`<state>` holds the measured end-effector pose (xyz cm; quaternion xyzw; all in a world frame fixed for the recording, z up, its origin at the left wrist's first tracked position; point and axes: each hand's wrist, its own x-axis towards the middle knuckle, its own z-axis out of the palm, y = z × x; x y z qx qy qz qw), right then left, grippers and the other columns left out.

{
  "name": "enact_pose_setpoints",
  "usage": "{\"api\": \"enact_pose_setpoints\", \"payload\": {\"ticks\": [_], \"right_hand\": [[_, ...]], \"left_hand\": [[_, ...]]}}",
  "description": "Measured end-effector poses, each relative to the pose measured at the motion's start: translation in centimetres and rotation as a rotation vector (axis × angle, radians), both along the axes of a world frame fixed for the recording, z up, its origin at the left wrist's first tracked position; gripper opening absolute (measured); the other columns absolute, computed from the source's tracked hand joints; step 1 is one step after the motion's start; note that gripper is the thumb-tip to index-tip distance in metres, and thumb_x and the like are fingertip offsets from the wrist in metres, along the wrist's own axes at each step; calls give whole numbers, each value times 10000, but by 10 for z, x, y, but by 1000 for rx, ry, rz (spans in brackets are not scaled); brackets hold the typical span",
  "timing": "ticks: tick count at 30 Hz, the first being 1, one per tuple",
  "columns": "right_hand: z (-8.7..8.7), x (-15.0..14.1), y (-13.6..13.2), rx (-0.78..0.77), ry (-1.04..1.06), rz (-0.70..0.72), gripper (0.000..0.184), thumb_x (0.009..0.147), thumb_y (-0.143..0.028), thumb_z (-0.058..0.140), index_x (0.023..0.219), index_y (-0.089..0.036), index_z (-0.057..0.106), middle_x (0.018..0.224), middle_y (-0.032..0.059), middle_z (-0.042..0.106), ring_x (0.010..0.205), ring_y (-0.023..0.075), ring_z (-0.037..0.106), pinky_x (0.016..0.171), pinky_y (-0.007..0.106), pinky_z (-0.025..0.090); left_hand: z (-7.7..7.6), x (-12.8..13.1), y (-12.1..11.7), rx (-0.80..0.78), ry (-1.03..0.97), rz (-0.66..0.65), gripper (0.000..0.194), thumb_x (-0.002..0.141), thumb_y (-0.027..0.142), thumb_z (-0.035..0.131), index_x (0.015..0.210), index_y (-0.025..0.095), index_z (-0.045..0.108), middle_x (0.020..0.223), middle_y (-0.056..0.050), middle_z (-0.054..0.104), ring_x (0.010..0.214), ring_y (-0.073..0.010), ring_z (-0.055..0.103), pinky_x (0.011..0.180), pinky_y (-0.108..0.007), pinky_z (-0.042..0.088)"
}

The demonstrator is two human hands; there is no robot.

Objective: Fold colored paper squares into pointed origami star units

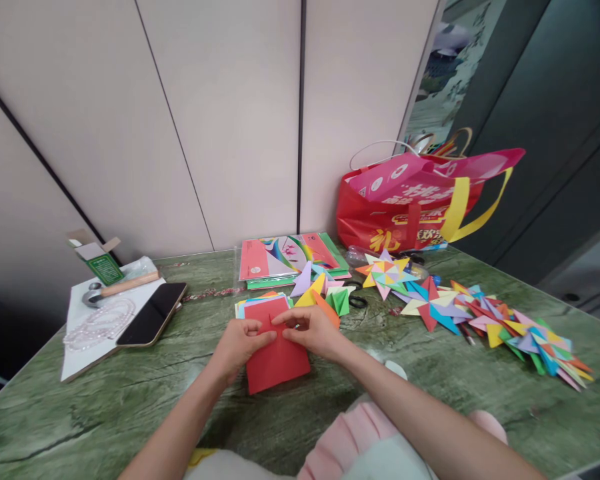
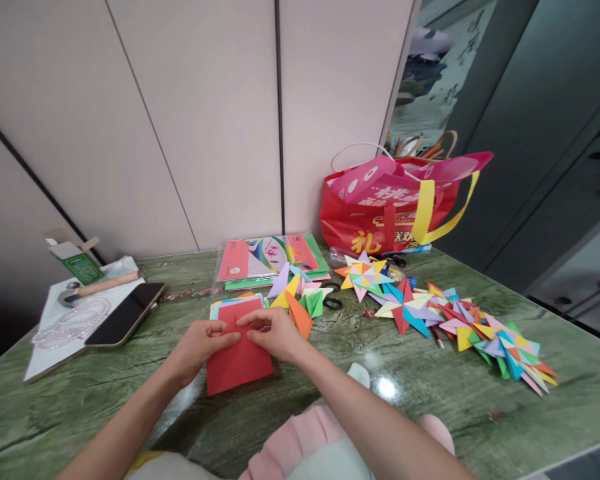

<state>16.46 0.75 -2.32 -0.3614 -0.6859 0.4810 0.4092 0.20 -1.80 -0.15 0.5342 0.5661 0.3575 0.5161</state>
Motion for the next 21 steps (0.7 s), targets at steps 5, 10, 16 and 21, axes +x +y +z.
{"api": "enact_pose_setpoints", "payload": {"ticks": [5, 10, 16, 21], "right_hand": [[-2, 0, 1, -9, 16, 6, 228, 634, -183, 617, 851, -184, 686, 786, 14, 656, 662, 118, 526, 582, 223, 408], [-2, 1, 1, -22, 23, 0, 227, 629, -191, 628, 848, -178, 688, 779, 17, 647, 679, 121, 518, 598, 228, 400], [-2, 2, 1, -31, 33, 20, 238, 620, -211, 630, 848, -175, 685, 738, 9, 641, 650, 115, 512, 610, 244, 401], [-1, 2, -1, -39, 44, 27, 225, 616, -196, 629, 834, -177, 682, 738, 6, 642, 656, 113, 523, 615, 241, 409]], "left_hand": [[1, 1, 0, -10, -30, 1, 404, 474, 494, 712, 524, 127, 552, 442, 35, 478, 423, -96, 429, 417, -202, 261], [-1, 0, 0, -24, -58, -11, 417, 463, 502, 715, 496, 134, 522, 442, 38, 481, 425, -94, 429, 422, -204, 272], [-5, -1, 1, -13, -56, -24, 453, 508, 451, 713, 446, 164, 369, 426, 84, 344, 409, -49, 301, 421, -197, 191], [-4, 0, 0, -1, -25, -16, 532, 494, 475, 714, 454, 189, 267, 438, 96, 248, 422, -42, 221, 429, -207, 138]]}}
